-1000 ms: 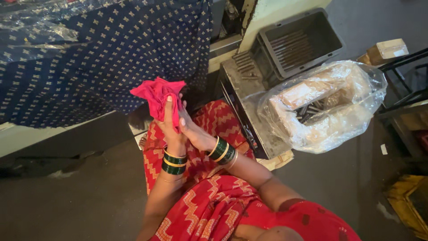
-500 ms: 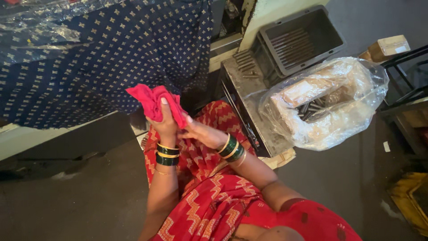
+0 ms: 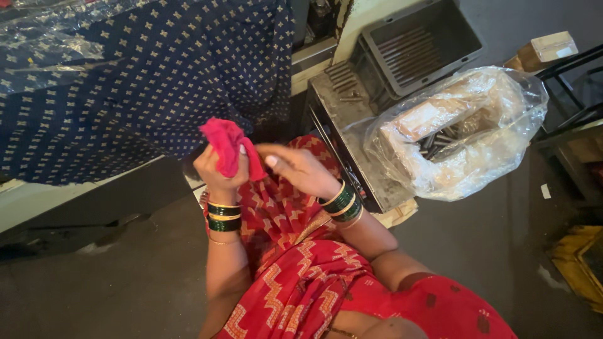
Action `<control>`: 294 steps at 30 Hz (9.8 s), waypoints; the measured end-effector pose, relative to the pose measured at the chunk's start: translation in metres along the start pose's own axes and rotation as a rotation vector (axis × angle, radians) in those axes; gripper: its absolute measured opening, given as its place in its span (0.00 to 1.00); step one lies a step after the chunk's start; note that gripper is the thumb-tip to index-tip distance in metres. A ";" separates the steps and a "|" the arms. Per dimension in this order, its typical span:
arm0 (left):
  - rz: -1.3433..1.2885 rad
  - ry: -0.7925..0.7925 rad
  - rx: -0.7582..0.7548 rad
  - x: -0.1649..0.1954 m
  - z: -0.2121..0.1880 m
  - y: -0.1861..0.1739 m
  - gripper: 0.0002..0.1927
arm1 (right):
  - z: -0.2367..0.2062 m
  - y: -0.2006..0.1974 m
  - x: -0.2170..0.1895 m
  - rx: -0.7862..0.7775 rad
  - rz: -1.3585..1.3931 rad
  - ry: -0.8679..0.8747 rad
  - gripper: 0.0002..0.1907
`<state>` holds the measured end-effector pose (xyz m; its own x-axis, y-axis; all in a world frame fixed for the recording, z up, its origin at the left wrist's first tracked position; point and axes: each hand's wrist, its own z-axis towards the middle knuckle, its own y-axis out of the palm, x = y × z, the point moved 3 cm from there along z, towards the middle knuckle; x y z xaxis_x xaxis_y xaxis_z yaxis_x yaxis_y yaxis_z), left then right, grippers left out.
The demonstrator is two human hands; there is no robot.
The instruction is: The person sits on the floor and cleans small cylindrical metal parts using a pink cloth. She picks up each part, wipes it thoroughly, and places it into a plastic bag. The process is repeated for multiple parts.
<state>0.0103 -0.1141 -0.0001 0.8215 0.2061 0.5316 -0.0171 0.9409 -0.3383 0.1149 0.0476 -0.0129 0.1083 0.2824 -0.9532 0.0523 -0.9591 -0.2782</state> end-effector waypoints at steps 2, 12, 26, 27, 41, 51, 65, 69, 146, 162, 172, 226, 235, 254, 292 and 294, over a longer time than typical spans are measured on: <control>-0.033 -0.081 0.026 0.002 0.001 0.000 0.05 | -0.006 -0.008 -0.017 0.105 0.155 -0.275 0.30; -0.300 -0.404 0.051 0.004 -0.002 0.030 0.17 | -0.015 -0.009 -0.034 0.117 -0.133 -0.349 0.35; -0.688 -0.544 -0.304 0.020 -0.088 0.134 0.53 | 0.015 -0.036 0.005 0.660 0.170 -0.412 0.12; -0.691 -0.548 -0.329 0.019 -0.093 0.136 0.53 | 0.015 -0.039 0.008 0.703 0.157 -0.423 0.12; -0.575 -0.453 -0.686 0.056 -0.072 0.120 0.42 | -0.001 -0.094 0.031 0.910 0.230 -0.367 0.12; -0.666 -0.365 -0.665 0.073 -0.064 0.120 0.41 | 0.005 -0.097 0.057 0.884 0.587 -0.367 0.19; -1.077 -0.986 0.119 -0.001 -0.068 0.122 0.26 | 0.012 -0.003 0.032 0.688 0.158 -0.521 0.13; -1.288 -0.997 0.121 0.000 -0.071 0.121 0.26 | -0.006 -0.006 -0.009 0.784 -0.260 -0.509 0.22; -0.517 -0.435 -0.061 0.064 0.015 0.057 0.13 | 0.008 -0.071 -0.036 0.792 -0.515 -0.707 0.16; -0.548 -0.420 -0.003 0.064 0.019 0.058 0.11 | -0.006 -0.060 -0.039 0.758 -0.523 -0.692 0.21; -0.443 -0.278 -0.055 0.075 0.029 0.051 0.14 | -0.010 -0.062 -0.024 0.649 -0.069 -0.635 0.15; -0.312 -0.009 -0.272 0.057 0.063 0.013 0.14 | 0.001 -0.070 -0.022 0.453 0.240 -0.544 0.15; -0.344 -0.041 -0.271 0.059 0.062 0.018 0.14 | 0.002 -0.066 -0.026 0.481 0.175 -0.561 0.16; -1.126 -0.602 -0.011 0.026 0.032 0.051 0.06 | -0.037 -0.122 -0.044 0.213 0.474 -1.005 0.07; -0.402 -0.175 0.089 0.100 0.037 0.025 0.16 | 0.004 -0.061 -0.034 0.450 0.500 -0.727 0.09; -0.387 -0.116 0.105 0.103 0.037 0.023 0.16 | 0.007 -0.058 -0.031 0.403 0.588 -0.762 0.09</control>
<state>0.0731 -0.0610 0.0754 0.7089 -0.1449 0.6902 0.2177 0.9758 -0.0187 0.1014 0.0943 0.0324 -0.6533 -0.1844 -0.7343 -0.1563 -0.9162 0.3691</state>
